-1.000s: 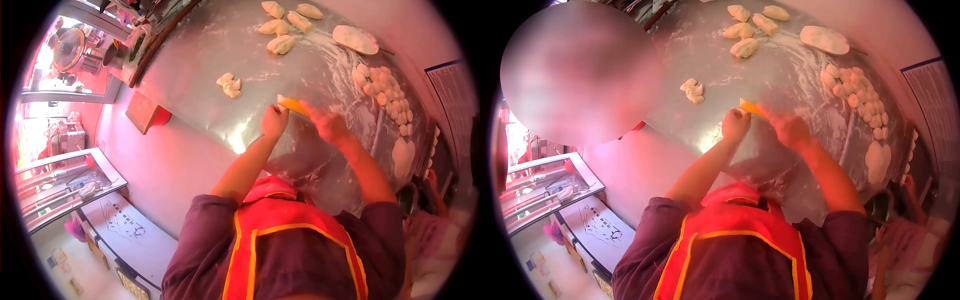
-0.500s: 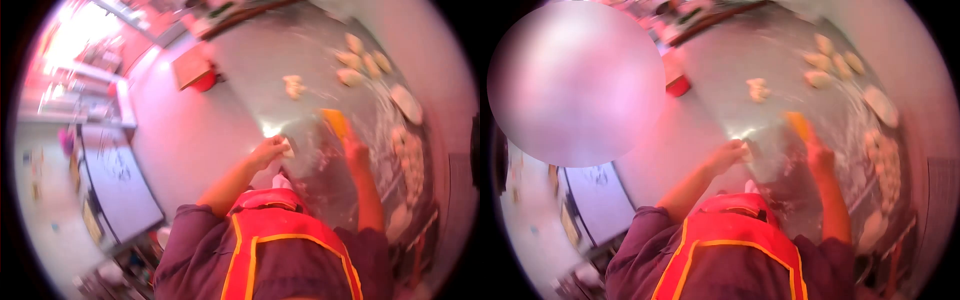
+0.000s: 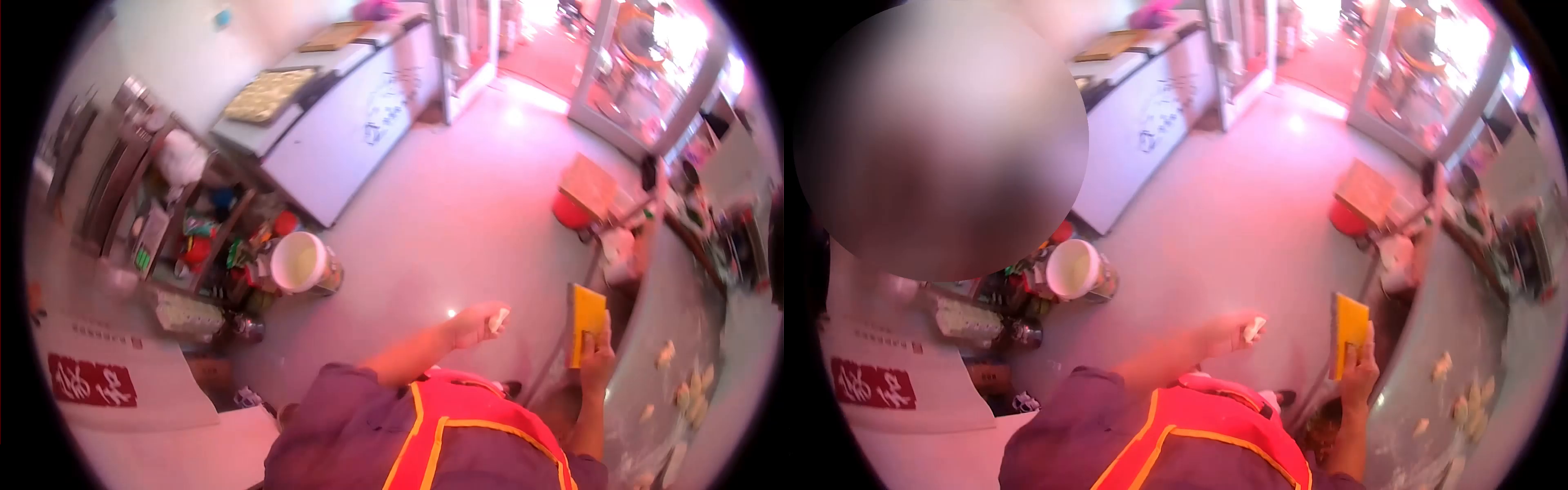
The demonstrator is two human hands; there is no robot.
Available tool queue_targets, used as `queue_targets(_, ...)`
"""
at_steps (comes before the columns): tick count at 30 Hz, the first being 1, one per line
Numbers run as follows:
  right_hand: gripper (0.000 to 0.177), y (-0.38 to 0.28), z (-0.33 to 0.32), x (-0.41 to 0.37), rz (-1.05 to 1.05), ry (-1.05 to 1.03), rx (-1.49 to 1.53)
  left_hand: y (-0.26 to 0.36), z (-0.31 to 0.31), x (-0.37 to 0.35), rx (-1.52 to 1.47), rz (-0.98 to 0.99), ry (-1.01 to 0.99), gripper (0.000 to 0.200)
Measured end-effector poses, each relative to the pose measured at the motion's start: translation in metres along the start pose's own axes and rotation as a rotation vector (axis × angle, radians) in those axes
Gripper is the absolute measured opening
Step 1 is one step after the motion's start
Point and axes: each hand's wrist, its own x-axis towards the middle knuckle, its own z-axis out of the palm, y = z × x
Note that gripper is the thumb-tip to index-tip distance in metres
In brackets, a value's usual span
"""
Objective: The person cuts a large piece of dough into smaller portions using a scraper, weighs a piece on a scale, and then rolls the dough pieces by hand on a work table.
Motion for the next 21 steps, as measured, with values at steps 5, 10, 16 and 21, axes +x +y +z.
queue_targets(5,0.052,-0.126,0.159,0.025,-0.287,-0.38,0.025,0.049,-0.111,-0.125,0.022,0.319,0.265,0.023)
queue_targets(10,0.054,-0.239,0.275,0.041,-0.565,-0.604,0.007,0.101,-0.206,-0.251,-0.097,0.55,0.585,0.022)
queue_targets(16,0.055,-0.335,0.388,0.061,-0.723,-0.822,0.02,0.143,-0.305,-0.347,-0.525,0.996,0.752,0.022)
queue_targets(21,0.056,-0.449,0.517,0.061,-0.863,-0.942,0.034,0.193,-0.388,-0.45,-0.504,1.219,0.887,0.02)
